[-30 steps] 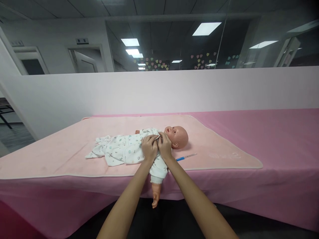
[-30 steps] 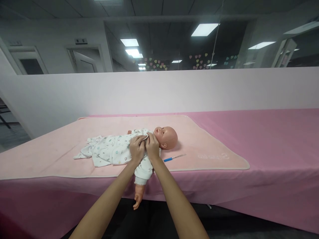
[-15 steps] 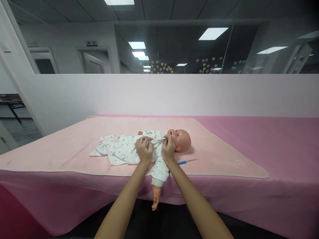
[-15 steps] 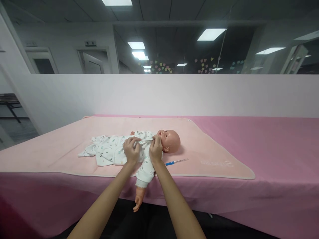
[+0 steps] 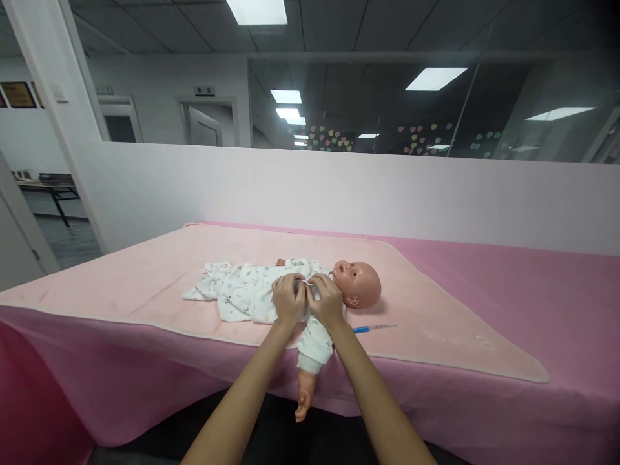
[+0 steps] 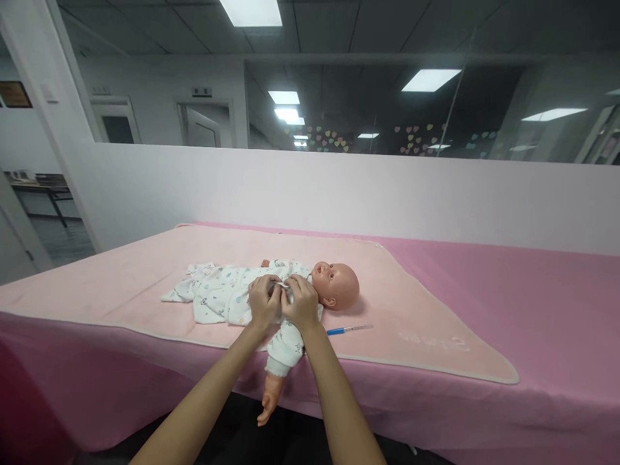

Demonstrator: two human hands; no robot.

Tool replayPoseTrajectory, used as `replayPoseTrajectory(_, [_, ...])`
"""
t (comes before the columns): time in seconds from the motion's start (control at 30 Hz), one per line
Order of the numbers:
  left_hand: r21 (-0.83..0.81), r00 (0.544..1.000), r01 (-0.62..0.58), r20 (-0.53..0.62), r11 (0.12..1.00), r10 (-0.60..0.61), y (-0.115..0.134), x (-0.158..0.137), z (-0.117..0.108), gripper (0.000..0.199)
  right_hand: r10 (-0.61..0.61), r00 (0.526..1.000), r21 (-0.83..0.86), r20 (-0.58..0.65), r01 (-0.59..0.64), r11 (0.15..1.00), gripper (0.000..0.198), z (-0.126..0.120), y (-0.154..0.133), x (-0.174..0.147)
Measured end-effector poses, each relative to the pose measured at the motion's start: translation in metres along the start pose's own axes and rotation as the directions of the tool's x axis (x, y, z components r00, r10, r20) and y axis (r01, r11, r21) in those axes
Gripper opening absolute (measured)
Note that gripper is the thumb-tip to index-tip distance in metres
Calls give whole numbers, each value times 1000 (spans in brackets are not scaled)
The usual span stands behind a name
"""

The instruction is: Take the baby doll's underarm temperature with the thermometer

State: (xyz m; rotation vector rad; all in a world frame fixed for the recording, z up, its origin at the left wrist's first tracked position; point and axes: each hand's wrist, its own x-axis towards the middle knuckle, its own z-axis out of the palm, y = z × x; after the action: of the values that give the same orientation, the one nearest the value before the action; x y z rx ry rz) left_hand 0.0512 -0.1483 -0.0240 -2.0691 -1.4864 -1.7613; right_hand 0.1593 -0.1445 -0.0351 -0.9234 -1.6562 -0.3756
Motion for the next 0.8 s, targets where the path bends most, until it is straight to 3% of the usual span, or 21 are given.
replayPoseTrajectory(0.2, [-21, 1000, 12, 0, 1000, -12, -1, -1, 1, 12, 34, 999, -73, 6, -33, 997, 14, 4, 3, -1])
replayPoseTrajectory(0.8, [61, 1000, 1, 11, 998, -2, 3, -1, 1, 11, 113, 994, -20, -12, -113, 993, 14, 3, 3, -1])
